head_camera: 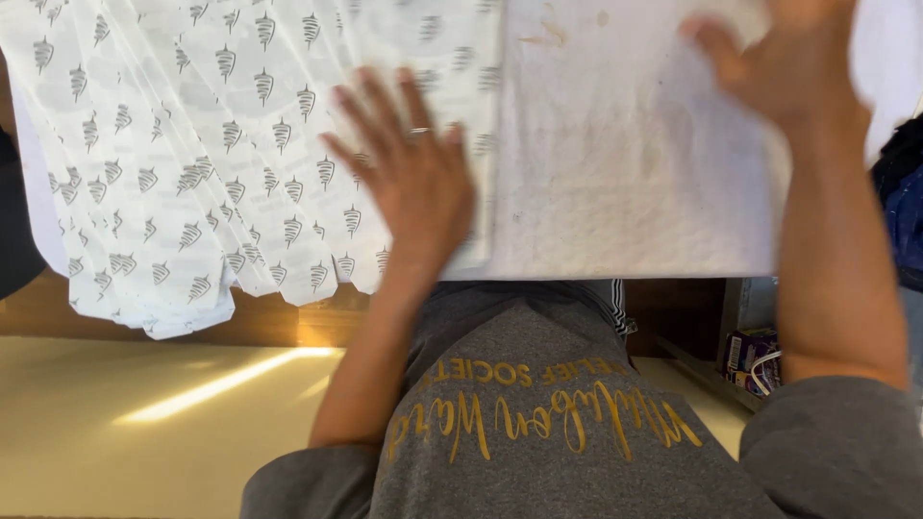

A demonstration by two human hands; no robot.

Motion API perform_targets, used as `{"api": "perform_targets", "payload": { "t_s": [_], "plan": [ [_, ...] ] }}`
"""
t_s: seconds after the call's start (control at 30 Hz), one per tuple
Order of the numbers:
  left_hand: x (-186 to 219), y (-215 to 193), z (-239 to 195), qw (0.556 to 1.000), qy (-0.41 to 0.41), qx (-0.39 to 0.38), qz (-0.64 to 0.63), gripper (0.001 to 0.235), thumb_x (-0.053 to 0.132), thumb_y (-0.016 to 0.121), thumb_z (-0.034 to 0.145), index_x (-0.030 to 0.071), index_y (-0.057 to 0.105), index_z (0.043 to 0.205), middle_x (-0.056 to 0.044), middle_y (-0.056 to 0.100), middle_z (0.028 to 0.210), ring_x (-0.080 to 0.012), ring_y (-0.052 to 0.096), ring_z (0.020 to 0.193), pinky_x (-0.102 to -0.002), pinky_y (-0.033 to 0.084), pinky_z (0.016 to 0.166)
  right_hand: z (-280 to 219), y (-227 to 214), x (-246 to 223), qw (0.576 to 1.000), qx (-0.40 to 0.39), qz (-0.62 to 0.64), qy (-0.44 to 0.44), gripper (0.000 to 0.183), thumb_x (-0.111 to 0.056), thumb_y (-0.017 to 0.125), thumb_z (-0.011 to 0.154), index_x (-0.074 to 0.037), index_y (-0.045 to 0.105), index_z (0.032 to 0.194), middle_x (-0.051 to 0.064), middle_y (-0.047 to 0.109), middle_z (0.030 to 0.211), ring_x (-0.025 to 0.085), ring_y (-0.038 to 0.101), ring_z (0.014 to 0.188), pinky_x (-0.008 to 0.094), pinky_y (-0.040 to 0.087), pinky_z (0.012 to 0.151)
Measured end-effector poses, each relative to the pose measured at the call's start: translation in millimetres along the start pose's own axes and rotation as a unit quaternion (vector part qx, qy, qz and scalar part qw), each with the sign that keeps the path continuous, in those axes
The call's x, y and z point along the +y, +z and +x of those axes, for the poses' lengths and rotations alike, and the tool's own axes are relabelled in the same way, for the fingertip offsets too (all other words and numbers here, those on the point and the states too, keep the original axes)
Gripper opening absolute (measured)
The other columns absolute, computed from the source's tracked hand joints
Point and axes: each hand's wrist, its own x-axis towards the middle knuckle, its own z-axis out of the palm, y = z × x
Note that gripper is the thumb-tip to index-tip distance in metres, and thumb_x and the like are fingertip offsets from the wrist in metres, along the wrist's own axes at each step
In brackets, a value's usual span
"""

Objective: Applying glue to the edges of fanned-out stacks of printed paper strips to create pads.

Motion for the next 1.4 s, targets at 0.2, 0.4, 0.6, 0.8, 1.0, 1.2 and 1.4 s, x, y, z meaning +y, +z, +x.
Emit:
{"api": "perform_targets", "payload": {
  "t_s": [0.2, 0.4, 0.6, 0.8, 1.0, 1.2, 1.4],
  "plan": [
    [65.3, 37.6, -19.1, 0.977, 0.141, 0.15, -0.048, 0.062, 0.022, 0.052, 0.11, -0.002, 0.028, 0.161, -0.025, 0.017, 0.168, -0.0453, 0.011, 0.157, -0.072, 0.008, 0.125, 22.3, -8.5, -178.7, 0.982, -0.08, 0.172, -0.012, 0.038, -0.004, 0.071, 0.101, 0.007, 0.062, 0.136, 0.033, 0.056, 0.147, 0.048, 0.054, 0.14, 0.06, 0.038, 0.123],
    [73.0, 58.0, -15.1, 0.875, 0.21, 0.111, -0.421, 0.053, 0.001, 0.045, 0.115, 0.001, 0.025, 0.163, -0.018, 0.004, 0.175, -0.0378, -0.002, 0.168, -0.062, 0.002, 0.14, -12.6, -6.7, -197.5, 0.982, -0.064, 0.167, 0.055, 0.058, -0.011, 0.081, 0.097, 0.006, 0.053, 0.145, 0.023, 0.051, 0.153, 0.042, 0.044, 0.148, 0.062, 0.032, 0.128],
    [37.4, 28.8, -52.3, 0.8, 0.31, 0.157, -0.489, 0.032, -0.003, 0.051, 0.113, -0.002, 0.052, 0.144, -0.015, 0.042, 0.159, -0.0342, 0.031, 0.158, -0.054, 0.029, 0.136, -41.2, -32.4, -180.2, 0.978, -0.035, 0.176, 0.108, 0.05, 0.001, 0.079, 0.098, 0.004, 0.057, 0.143, 0.026, 0.052, 0.153, 0.046, 0.045, 0.149, 0.062, 0.03, 0.131],
    [36.2, 41.0, -85.5, 0.761, 0.489, 0.116, -0.411, 0.03, -0.002, 0.069, 0.104, -0.009, 0.059, 0.131, -0.025, 0.054, 0.145, -0.045, 0.045, 0.145, -0.062, 0.035, 0.126, -50.7, -33.6, -206.9, 0.974, 0.026, 0.209, 0.086, 0.031, 0.0, 0.08, 0.094, 0.01, 0.066, 0.12, 0.029, 0.065, 0.131, 0.048, 0.061, 0.13, 0.065, 0.04, 0.123],
    [51.3, 54.2, -88.3, 0.739, 0.545, 0.153, -0.367, 0.024, -0.003, 0.075, 0.1, -0.017, 0.065, 0.116, -0.029, 0.062, 0.13, -0.0482, 0.053, 0.133, -0.062, 0.044, 0.118, -65.5, -29.1, -206.8, 0.972, 0.046, 0.213, 0.089, 0.03, 0.002, 0.081, 0.092, 0.01, 0.068, 0.117, 0.028, 0.067, 0.126, 0.049, 0.062, 0.128, 0.066, 0.044, 0.12],
    [65.7, 62.5, -94.4, 0.727, 0.503, 0.209, -0.418, 0.016, -0.002, 0.079, 0.093, -0.011, 0.072, 0.105, -0.024, 0.071, 0.117, -0.0427, 0.066, 0.121, -0.057, 0.051, 0.111, -70.3, -28.6, -211.4, 0.959, 0.083, 0.236, 0.134, 0.015, 0.006, 0.076, 0.092, 0.01, 0.072, 0.106, 0.028, 0.071, 0.119, 0.048, 0.065, 0.122, 0.062, 0.043, 0.118],
    [74.5, 57.3, -97.5, 0.753, 0.428, 0.214, -0.451, 0.011, 0.001, 0.081, 0.089, -0.006, 0.078, 0.096, -0.019, 0.077, 0.105, -0.0365, 0.072, 0.111, -0.054, 0.053, 0.107, -66.7, -26.5, -216.3, 0.947, 0.118, 0.234, 0.187, 0.006, 0.006, 0.075, 0.093, 0.011, 0.074, 0.095, 0.025, 0.076, 0.112, 0.046, 0.069, 0.117, 0.059, 0.043, 0.114]
  ]
}}
